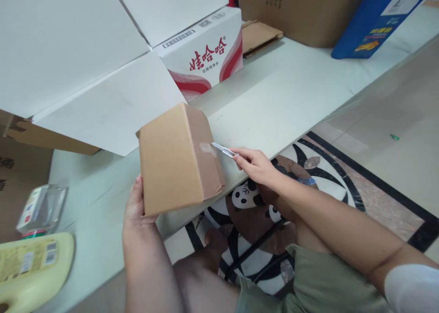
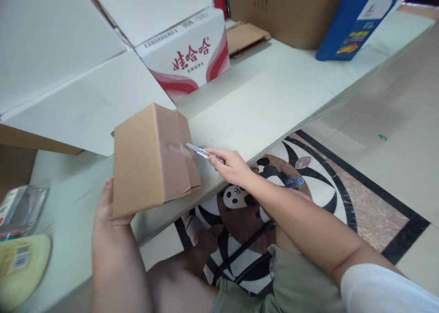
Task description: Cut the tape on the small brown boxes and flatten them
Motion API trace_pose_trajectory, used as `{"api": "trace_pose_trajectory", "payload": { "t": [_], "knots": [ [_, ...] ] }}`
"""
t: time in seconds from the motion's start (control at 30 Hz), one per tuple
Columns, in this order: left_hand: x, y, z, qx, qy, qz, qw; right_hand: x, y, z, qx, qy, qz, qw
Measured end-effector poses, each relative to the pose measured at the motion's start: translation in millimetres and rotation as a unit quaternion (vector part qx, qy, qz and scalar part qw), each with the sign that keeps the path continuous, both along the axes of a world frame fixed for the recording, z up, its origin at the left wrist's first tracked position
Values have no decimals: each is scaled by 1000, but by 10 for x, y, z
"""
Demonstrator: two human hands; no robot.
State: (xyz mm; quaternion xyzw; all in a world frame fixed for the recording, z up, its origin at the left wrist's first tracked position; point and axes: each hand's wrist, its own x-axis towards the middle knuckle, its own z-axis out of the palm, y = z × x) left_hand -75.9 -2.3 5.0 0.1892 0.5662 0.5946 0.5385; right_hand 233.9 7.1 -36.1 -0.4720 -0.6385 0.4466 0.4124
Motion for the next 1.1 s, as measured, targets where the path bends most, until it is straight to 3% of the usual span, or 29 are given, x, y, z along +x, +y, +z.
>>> {"api": "trace_pose_trajectory", "payload": {
  "t": [0.2,0.6,0.8,1.1],
  "knots": [
    [110,2,81,-21,40,24,999,7,0,-30,-8,-43,-13,999],
    [134,16,4,-21,39,36,998,-65,8,-9,-122,-39,-5,992],
    [169,31,14,-41,31,71,996,-83,-17,-39,-114,-45,-5,992],
    [193,38,37,-55,23,44,997,-77,-11,-49,-64,-23,-57,996]
  ]
}}
